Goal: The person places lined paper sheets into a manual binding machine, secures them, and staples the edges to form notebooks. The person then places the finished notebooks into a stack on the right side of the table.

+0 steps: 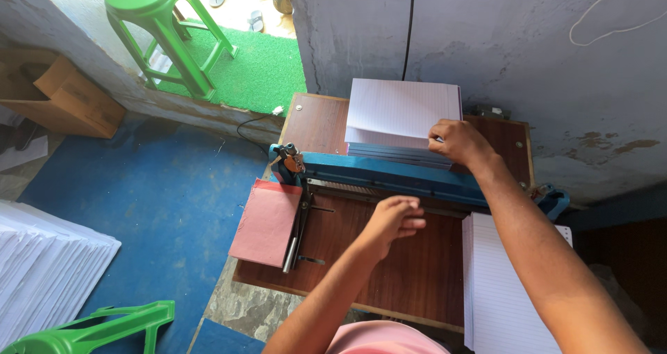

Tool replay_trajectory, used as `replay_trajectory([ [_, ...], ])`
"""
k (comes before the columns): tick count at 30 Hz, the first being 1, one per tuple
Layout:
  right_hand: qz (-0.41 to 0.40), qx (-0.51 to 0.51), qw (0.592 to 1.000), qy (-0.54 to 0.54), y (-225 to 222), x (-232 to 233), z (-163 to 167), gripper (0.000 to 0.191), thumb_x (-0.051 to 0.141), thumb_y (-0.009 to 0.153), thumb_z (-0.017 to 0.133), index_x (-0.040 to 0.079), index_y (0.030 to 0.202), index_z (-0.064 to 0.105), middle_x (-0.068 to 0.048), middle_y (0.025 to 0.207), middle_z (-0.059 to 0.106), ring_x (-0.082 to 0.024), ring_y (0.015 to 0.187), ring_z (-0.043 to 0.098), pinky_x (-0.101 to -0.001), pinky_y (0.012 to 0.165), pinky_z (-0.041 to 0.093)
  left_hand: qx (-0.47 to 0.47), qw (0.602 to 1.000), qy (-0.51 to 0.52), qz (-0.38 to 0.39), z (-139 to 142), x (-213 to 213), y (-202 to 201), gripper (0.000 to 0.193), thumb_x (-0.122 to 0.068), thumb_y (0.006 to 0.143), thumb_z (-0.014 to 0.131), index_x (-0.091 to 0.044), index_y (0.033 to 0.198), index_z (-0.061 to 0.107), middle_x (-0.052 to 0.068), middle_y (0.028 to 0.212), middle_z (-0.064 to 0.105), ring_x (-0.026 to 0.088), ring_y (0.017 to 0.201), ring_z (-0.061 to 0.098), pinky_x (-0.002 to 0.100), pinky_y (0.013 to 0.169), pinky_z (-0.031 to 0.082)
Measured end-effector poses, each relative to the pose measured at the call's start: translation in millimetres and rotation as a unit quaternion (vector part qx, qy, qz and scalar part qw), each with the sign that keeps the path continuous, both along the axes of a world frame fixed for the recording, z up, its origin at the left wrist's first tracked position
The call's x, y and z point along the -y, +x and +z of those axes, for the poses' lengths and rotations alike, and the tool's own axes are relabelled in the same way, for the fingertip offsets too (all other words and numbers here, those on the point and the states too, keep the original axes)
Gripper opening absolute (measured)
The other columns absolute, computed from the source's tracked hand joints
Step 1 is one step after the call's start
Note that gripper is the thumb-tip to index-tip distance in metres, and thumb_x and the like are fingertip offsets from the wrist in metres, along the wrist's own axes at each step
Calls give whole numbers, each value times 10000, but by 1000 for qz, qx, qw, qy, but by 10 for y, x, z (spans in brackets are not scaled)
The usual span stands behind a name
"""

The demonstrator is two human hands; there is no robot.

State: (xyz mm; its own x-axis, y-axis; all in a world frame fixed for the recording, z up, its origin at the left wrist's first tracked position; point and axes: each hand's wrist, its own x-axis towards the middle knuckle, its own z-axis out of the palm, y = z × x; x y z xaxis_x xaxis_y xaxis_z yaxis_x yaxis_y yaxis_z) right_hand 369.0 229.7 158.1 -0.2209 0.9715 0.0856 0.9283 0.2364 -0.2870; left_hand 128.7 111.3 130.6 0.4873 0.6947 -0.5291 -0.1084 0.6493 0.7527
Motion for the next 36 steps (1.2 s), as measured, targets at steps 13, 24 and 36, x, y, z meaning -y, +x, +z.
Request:
replay_trajectory([
  [13, -13, -56, 997, 50, 32, 55, -27, 164, 221, 877, 681, 91, 958, 742, -93, 978, 750, -289, 873, 732, -406, 799, 605, 109, 962, -77, 237, 22, -1653, 428, 600, -242, 1044, 600, 60, 1471, 307, 357, 1448, 369, 447, 1358, 440, 487, 1111, 456],
  [24, 0, -6, 997, 72, -2, 93, -138, 122, 213, 883, 683, 101, 869, 733, -56, 918, 755, -234, 875, 729, -390, 835, 604, -42, 951, -61, 301, 81, -1759, 480, 361, -23, 979, 483, 147, 1295, 442, 287, 1218, 568, 379, 1077, 695, 423, 912, 634],
  [36, 0, 50, 998, 30, -45, 69, -28, 224, 314, 782, 816, 129, 906, 795, -24, 998, 753, -209, 976, 709, -383, 894, 582, -9, 965, -116, 235, 68, -1792, 328, 619, -145, 972, 577, 85, 1479, 306, 345, 1421, 391, 460, 1323, 507, 521, 1124, 470],
])
